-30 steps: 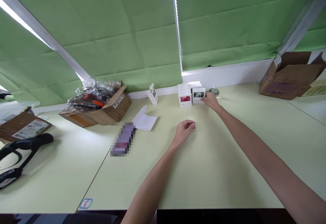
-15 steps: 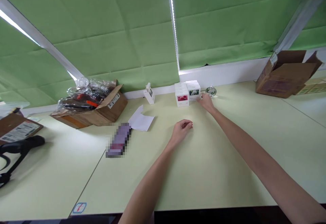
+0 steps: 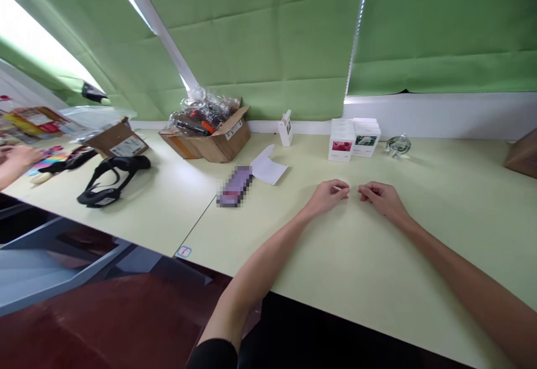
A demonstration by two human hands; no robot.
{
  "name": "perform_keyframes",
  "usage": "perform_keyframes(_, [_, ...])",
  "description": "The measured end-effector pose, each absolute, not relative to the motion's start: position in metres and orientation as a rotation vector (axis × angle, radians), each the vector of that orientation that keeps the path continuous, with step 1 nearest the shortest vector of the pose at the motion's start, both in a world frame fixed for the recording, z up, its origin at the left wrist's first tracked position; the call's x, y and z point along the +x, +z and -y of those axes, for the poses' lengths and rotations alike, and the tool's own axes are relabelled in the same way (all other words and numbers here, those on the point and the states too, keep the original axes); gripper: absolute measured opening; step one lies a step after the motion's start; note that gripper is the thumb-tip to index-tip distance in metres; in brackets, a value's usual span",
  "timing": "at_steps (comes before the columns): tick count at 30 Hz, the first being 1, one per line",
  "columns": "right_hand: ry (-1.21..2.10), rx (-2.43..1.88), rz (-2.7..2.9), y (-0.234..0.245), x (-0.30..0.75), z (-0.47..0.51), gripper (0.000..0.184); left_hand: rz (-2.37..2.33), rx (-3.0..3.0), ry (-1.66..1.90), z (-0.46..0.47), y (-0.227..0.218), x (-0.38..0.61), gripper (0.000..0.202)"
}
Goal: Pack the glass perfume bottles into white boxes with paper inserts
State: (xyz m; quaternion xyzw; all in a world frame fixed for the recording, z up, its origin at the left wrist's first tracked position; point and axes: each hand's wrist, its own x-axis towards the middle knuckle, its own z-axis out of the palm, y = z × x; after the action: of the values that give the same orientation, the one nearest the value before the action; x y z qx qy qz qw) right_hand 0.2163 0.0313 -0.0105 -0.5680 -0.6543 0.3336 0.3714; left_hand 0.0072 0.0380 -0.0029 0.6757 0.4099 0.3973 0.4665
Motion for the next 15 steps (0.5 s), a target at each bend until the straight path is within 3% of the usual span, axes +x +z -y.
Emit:
perform_keyframes(6, [0.823,-1.466,1.654,-0.017,0.216,-0.037,0.06,-1.745,2.01,1.418,-0.089,0.034,-0.051,0.02])
perform_keyframes(10, [0.826,-1.462,1.641,-0.019,0.214,-0.037,0.061,-2.006,2.236,1.122,-0.141,0.059,-0.089,0.036])
perform_keyframes(15, [0.828,-1.461,1.662,-0.017,0.212,-0.039,0.059,-2.06,2.424,0.64,-0.194,0.08,-0.113,0.032])
